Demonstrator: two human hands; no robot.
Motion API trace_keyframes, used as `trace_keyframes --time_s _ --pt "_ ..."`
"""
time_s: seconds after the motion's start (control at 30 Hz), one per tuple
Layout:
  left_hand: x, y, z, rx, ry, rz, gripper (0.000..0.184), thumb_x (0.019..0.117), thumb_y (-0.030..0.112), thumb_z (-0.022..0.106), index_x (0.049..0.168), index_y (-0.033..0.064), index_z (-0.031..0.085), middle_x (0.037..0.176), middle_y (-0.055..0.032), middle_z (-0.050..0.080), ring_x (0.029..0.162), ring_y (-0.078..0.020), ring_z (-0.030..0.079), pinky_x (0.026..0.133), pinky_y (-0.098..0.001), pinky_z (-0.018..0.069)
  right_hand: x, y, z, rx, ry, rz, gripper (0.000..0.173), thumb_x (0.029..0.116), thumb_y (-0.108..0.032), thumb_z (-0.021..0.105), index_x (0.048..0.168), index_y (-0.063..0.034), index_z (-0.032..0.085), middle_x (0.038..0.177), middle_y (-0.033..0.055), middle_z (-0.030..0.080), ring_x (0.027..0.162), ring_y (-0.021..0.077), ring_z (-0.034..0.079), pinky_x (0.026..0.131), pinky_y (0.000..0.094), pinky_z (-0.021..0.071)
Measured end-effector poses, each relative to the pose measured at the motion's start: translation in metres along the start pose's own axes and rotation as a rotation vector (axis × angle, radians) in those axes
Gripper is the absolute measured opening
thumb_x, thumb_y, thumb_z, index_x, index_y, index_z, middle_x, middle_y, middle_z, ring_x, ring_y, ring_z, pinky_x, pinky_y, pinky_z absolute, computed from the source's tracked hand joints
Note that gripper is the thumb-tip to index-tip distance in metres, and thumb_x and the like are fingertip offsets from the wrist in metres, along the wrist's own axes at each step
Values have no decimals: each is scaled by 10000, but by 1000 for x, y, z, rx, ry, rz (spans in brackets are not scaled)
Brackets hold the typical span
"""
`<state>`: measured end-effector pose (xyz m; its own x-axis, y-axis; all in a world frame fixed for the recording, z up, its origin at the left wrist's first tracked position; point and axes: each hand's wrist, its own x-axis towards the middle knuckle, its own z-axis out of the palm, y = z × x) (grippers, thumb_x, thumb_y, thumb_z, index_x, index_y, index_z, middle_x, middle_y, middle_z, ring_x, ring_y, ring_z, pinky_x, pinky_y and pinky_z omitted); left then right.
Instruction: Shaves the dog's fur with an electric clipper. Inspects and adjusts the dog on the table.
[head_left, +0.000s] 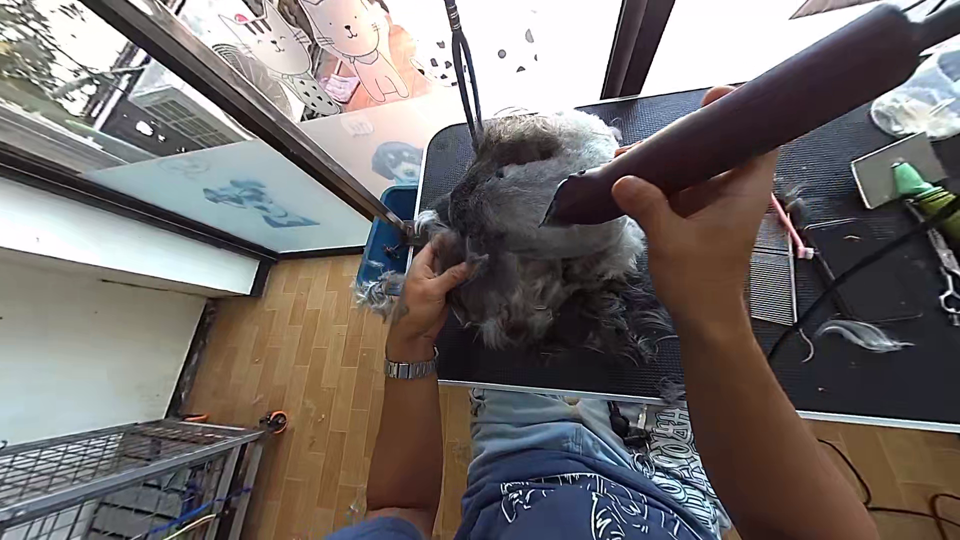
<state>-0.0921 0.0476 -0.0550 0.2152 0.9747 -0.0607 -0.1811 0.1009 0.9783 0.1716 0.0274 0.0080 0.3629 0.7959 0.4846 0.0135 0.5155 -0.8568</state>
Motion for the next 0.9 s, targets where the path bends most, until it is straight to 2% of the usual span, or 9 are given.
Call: trace_keyframes --time_s 0.07,0.13,0.27,0.43,0.53,0.63,0.73,0.8,0.9 --pt "-6 -18 0 -103 3 -49 474 930 -46 584 1368 119 513 1141 -15 696 950 -106 695 811 -318 614 -5 -1 13 -38 -65 -7 756 856 -89 799 1406 44 298 1149 98 645 1033 179 706 829 318 644" --pt "-13 -31 3 -208 -1 -74 487 914 -49 588 1364 126 521 1129 -22 701 945 -117 696 813 -328 611 -13 -9 23 -87 -170 10 746 889 -100 783 1440 -11 287 1203 70 634 1069 154 690 834 291 635" --pt "-31 -46 23 -243 -48 -28 324 873 -13 699 1171 109 675 1000 -18 746 882 -109 712 805 -333 615 -17 -18 30 -127 -246 -26 741 896 -87 777 1456 -28 295 1235 61 644 1102 184 694 880 329 639" --pt "-33 -45 30 2 -90 12 152 907 -39 656 1011 52 718 900 5 739 845 -61 696 806 -282 604 -10 -23 -14 -182 -137 -65 746 900 -147 781 1466 -53 304 1247 52 667 1121 241 694 960 424 609" --pt "-20 -35 -4 291 139 202 131 966 82 623 1071 57 699 925 14 701 814 -47 651 751 -275 574 -5 -21 -57 -198 -22 -26 765 899 -291 794 1472 -89 328 1239 30 663 1088 223 703 974 424 598" --pt "23 -12 -33 314 327 420 296 1053 230 522 1247 11 565 1157 -33 657 1071 -107 641 982 -351 537 -11 -17 -86 -171 80 34 712 899 -479 747 1420 -136 403 1137 -48 664 995 130 693 948 359 582" --pt "89 8 -33 326 48 355 526 967 268 640 1364 -46 499 1235 -129 667 1117 -172 662 986 -373 554 -30 -13 -96 -110 118 130 701 877 -574 724 1396 -178 467 1009 -90 677 865 78 685 841 297 592" --pt "126 6 -24 342 -231 194 648 919 232 681 1464 -2 421 1275 -106 643 1107 -136 655 964 -336 560 -44 -11 -101 -79 115 204 740 853 -609 729 1405 -182 480 981 -79 678 833 78 680 796 289 594" --pt "153 -14 -15 189 -419 -25 324 1026 144 535 1342 76 509 1079 -1 685 936 -53 666 855 -268 572 -64 -9 -111 50 107 301 762 810 -672 729 1379 -202 538 898 -62 687 747 81 681 679 257 598"
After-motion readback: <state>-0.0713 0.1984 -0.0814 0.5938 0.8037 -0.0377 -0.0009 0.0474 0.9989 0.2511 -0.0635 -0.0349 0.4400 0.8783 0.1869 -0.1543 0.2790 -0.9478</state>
